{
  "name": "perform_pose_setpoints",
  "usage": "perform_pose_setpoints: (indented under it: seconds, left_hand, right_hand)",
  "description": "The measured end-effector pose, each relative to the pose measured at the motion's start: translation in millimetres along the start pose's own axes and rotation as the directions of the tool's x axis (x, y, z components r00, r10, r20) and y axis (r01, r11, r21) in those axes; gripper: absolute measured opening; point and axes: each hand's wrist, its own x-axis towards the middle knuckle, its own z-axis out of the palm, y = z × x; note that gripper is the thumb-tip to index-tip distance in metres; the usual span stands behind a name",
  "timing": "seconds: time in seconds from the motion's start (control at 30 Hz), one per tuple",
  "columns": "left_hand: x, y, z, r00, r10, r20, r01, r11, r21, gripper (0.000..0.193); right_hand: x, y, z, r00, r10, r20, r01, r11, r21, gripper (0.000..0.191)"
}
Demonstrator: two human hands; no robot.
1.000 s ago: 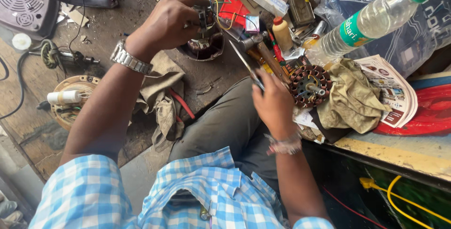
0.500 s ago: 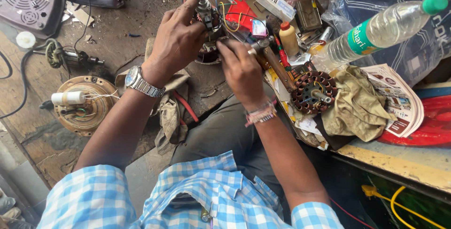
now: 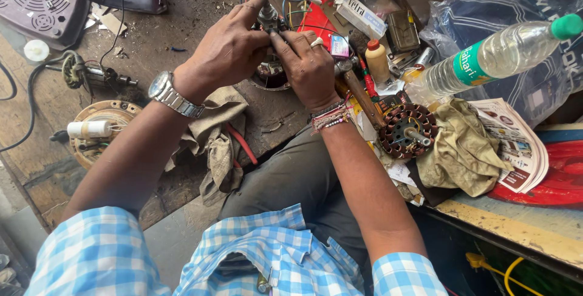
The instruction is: The person repairs an electric motor by hand, using pliers and a screwdriver to adjust and connect wires. They manipulate the motor housing and internal components, occasionally using a hammer to tap parts into place.
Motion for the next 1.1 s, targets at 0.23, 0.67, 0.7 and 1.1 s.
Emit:
perform_pose_setpoints:
  seconds: [0.23, 0.67, 0.7, 1.1]
  left_hand:
    - [4, -17, -6, 0.993, 0.082, 0.09, -0.082, 0.997, -0.004, 0.017]
    - [-17, -7, 25, 0.992, -0.103, -0.079, 0.091, 0.985, -0.146, 0.016]
    - [-16, -7, 24, 0.992, -0.093, -0.085, 0.081, 0.988, -0.133, 0.016]
    - [-10, -3, 18, 0.997, -0.077, -0.033, 0.072, 0.989, -0.133, 0.016]
  right_hand:
    - [-1, 0, 4, 0.999, -0.029, -0.043, 0.03, 0.999, 0.033, 0.029]
    - [-27, -12, 25, 0.941, 0.291, -0.174, -0.246, 0.939, 0.238, 0.033]
    - [-29, -12, 27, 0.936, 0.313, -0.161, -0.264, 0.927, 0.267, 0.032]
    - [-41, -9, 43, 0.906, 0.393, -0.158, -0.314, 0.873, 0.374, 0.044]
